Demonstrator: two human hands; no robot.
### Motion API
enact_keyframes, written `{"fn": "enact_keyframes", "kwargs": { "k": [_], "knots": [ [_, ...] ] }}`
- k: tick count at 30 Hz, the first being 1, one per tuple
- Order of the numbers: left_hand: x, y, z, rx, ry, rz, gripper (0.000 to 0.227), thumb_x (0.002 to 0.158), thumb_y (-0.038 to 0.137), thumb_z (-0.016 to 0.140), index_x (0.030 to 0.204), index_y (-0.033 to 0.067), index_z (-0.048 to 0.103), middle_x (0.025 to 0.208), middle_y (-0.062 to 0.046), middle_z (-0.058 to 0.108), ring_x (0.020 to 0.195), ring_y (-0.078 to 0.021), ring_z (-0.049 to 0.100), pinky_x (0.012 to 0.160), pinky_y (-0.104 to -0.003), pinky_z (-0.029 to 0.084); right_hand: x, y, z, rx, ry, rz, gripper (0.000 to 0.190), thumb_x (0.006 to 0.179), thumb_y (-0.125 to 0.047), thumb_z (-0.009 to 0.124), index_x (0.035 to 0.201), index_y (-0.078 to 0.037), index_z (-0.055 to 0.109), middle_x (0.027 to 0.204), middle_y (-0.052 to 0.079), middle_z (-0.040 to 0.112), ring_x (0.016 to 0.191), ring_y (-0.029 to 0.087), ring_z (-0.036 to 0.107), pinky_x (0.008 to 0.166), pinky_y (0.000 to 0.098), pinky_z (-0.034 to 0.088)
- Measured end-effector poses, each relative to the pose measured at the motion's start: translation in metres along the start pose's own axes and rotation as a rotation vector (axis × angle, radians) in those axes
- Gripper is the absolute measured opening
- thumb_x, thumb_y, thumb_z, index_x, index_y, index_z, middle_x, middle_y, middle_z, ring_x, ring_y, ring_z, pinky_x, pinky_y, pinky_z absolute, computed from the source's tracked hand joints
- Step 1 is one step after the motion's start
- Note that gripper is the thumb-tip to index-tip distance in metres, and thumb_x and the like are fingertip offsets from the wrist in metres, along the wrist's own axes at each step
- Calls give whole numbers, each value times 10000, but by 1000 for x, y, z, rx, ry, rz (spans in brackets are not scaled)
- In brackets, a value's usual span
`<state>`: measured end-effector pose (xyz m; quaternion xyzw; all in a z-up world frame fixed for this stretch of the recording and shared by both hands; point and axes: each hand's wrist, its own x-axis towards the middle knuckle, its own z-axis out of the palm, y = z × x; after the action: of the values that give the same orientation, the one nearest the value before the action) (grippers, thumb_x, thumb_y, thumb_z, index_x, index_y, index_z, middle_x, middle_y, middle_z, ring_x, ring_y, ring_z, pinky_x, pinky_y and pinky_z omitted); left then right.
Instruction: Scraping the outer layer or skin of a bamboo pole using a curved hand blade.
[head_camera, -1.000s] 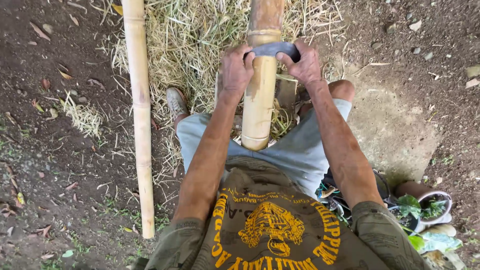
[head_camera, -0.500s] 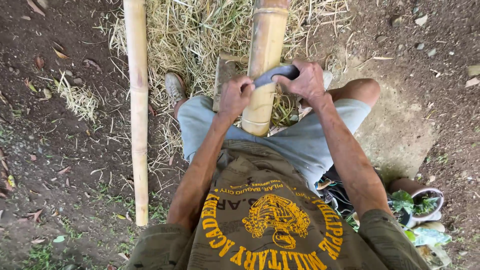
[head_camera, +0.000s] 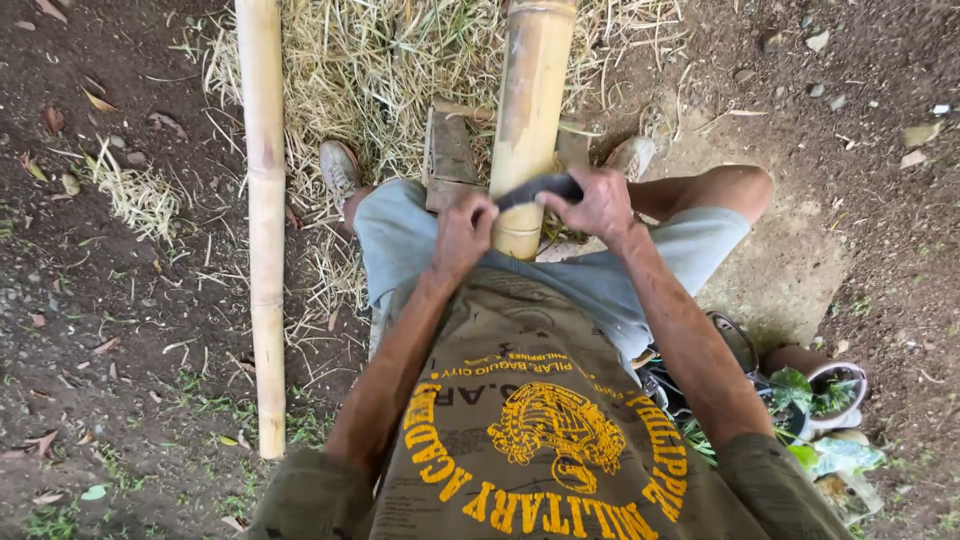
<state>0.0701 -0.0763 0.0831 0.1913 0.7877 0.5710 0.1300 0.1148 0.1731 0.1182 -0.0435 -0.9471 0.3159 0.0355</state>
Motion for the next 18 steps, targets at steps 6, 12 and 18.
{"fn": "enact_keyframes", "kwargs": {
  "k": [6, 12, 18],
  "knots": [
    [-18, 15, -12, 162, -223, -103, 104, 865, 87, 706, 885, 5, 645, 843, -192, 678, 786, -378, 678, 718, -460, 530, -18, 3, -2, 30, -139, -64, 467, 771, -411, 917, 794, -32, 646, 686, 134, 660, 598, 311, 668, 581, 422, 547],
    [5, 8, -3, 165, -119, -9, 78, 884, 66, 674, 911, 0, 643, 858, -204, 680, 809, -392, 681, 742, -468, 534, -4, 15, -9, 135, -212, 85, 250, 813, -241, 811, 919, -51, 686, 707, 124, 655, 609, 287, 652, 609, 420, 534],
    [48, 2, 2, 166, -45, -92, 94, 893, 72, 676, 921, -14, 652, 860, -202, 702, 792, -373, 697, 729, -457, 534, 25, 24, -7, 189, -173, 185, 333, 848, -296, 840, 947, -27, 670, 750, 147, 683, 667, 290, 672, 666, 414, 534]
  ]
}}
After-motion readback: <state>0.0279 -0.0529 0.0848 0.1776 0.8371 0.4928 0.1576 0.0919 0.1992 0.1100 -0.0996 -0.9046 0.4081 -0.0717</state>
